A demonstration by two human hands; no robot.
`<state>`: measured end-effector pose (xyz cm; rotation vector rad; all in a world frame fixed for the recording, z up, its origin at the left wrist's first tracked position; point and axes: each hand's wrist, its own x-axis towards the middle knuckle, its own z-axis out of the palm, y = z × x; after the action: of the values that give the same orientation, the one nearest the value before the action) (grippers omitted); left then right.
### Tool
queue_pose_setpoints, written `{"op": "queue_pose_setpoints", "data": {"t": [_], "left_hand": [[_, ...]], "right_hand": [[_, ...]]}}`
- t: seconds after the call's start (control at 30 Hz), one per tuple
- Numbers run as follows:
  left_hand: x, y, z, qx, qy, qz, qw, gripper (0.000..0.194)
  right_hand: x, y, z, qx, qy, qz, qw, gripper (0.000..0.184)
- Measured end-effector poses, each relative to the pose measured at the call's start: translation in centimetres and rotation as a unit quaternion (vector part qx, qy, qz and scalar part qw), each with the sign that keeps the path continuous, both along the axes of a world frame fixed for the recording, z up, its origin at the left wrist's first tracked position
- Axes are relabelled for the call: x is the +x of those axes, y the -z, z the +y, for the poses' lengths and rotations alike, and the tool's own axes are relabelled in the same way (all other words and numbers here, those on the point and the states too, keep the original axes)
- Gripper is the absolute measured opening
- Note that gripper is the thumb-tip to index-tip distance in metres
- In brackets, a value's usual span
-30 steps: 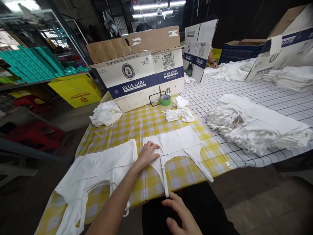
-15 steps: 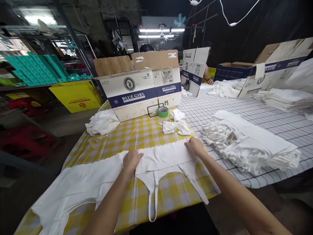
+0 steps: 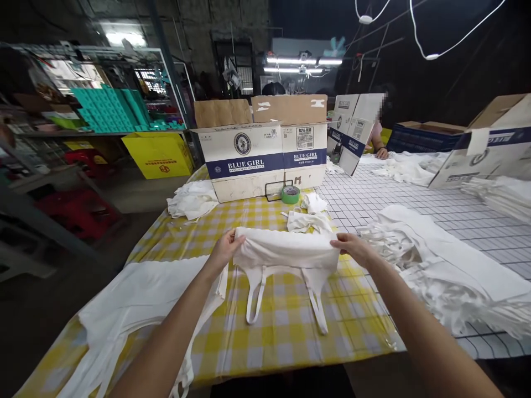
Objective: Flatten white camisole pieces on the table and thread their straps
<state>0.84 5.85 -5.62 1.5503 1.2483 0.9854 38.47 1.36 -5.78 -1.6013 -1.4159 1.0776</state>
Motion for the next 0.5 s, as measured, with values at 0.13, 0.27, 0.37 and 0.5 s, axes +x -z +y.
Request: {"op": "queue_pose_setpoints", "data": {"t": [0.13, 0.27, 0.37, 0.5], "left_hand": [[0.1, -4.1, 0.1, 0.052, 0.017, -0.113, 0.992, 0.043], [0.4, -8.2, 0.3, 0.108, 0.006, -0.145, 0.984, 0.036], [0.4, -10.9, 0.6, 0.149, -0.007, -0.154, 0.977, 0.031], [-0.5, -13.4, 0.5, 0.212, -0.030, -0.176, 0.961, 0.029]], "right_hand": [[1.1, -5.0, -0.5, 0.055, -0.027, 0.052, 0.997, 0.032], [1.0, -9.6, 0.0, 0.127, -0.019, 0.064, 0.990, 0.030], [0.4, -12.8, 0.5, 0.181, -0.014, 0.055, 0.982, 0.028], [-1.2, -16.0, 0.6, 0.239, -0.008, 0.045, 0.970, 0.028]]}}
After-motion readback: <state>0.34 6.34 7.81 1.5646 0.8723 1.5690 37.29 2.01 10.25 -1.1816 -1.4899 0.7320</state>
